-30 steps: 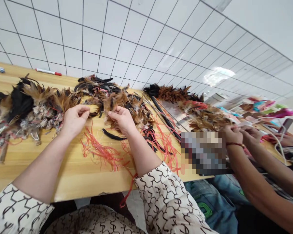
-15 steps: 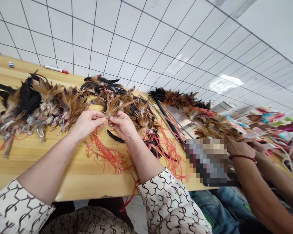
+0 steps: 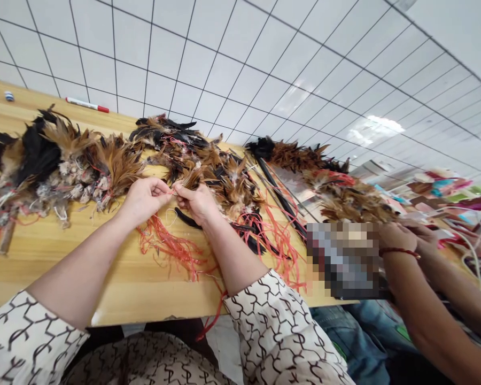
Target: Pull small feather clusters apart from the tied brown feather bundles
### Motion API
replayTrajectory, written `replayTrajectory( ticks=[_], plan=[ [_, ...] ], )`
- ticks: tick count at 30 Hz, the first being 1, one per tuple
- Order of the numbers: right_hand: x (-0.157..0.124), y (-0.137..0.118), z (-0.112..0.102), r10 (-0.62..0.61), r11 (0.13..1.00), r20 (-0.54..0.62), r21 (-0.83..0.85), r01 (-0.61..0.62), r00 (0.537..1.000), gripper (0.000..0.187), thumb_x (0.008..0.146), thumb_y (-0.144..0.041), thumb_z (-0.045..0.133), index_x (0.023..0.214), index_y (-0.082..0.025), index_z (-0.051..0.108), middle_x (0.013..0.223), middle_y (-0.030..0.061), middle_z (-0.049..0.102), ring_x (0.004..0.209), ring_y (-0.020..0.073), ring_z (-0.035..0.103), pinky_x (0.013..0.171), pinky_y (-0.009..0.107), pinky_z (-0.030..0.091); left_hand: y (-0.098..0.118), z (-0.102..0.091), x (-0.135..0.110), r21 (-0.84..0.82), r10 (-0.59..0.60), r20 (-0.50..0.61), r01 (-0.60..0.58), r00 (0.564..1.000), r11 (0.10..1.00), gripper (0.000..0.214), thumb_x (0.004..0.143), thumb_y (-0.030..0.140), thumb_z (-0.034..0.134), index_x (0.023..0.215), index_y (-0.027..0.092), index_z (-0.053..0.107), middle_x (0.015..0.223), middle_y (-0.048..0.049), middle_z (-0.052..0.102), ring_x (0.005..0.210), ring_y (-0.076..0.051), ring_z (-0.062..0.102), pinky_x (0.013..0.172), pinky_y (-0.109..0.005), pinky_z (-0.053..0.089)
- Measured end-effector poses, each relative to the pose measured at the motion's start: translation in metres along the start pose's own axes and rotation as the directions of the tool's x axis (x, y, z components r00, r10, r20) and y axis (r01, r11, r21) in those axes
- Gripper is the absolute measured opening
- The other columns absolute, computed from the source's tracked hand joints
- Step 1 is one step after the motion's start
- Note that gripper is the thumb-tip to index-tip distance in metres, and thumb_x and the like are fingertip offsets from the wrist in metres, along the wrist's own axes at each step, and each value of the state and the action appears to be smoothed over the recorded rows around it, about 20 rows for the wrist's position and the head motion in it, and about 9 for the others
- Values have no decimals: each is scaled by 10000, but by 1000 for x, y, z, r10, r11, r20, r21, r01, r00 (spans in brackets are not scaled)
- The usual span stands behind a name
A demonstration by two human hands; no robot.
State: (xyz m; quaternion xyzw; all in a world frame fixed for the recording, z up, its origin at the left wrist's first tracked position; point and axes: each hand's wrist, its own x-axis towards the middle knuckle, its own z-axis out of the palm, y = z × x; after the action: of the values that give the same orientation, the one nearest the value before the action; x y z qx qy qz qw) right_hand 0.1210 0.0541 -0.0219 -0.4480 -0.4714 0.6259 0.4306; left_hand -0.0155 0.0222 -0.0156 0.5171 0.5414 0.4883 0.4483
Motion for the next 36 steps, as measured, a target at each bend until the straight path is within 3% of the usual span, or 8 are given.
replayTrajectory(
  ticks=[6, 14, 20, 23, 29, 36],
  plan=[
    [3, 2, -6, -21, 1000, 79, -16, 22, 997, 344, 480, -366, 821, 639, -140, 616, 528, -39, 534, 431, 33, 368, 411, 195, 248, 2, -2, -1, 44, -72, 42, 70, 997, 997, 112, 541, 255, 717, 545, 182, 633, 524, 13, 620, 508, -125, 517, 566, -261, 424],
    [4, 2, -6, -21, 999, 171, -38, 27, 985, 402, 510, -445, 820, 678, -133, 630, 521, -41, 525, 436, 32, 357, 427, 189, 248, 2, -3, 0, 36, -71, 66, 69, 995, 997, 77, 561, 208, 684, 523, 178, 624, 514, 12, 626, 519, -128, 541, 592, -263, 427],
    [0, 3, 0, -89, 991, 187, -78, 105, 978, 423, 497, -485, 813, 588, -154, 565, 478, -60, 478, 436, 40, 357, 433, 194, 252, 9, -3, -4, 16, -130, 81, 129, 988, 992, 92, 554, 173, 664, 515, 175, 581, 475, 20, 593, 468, -108, 503, 544, -248, 398],
    [0, 3, 1, -81, 992, 187, -83, 98, 979, 395, 521, -459, 808, 596, -150, 573, 508, -41, 504, 465, 51, 386, 446, 193, 267, 6, -4, -2, 40, -144, 97, 140, 985, 989, 100, 552, 162, 659, 510, 174, 569, 468, 20, 586, 455, -106, 487, 523, -247, 374],
    [2, 1, -1, -72, 995, 174, -59, 84, 982, 413, 511, -472, 808, 617, -147, 578, 465, -57, 482, 406, 25, 315, 417, 187, 218, 4, -4, -1, -3, -163, 97, 164, 982, 986, 77, 563, 148, 595, 513, 177, 545, 449, 29, 554, 432, -96, 453, 497, -238, 354],
    [4, 3, -4, -89, 995, 181, -34, 97, 980, 403, 512, -449, 808, 636, -142, 577, 464, -61, 483, 406, 28, 336, 406, 197, 215, 11, -10, -2, -11, -217, 219, 225, 951, 974, 55, 570, 125, 572, 589, 157, 613, 506, 21, 579, 454, -83, 458, 483, -220, 353]
  ],
)
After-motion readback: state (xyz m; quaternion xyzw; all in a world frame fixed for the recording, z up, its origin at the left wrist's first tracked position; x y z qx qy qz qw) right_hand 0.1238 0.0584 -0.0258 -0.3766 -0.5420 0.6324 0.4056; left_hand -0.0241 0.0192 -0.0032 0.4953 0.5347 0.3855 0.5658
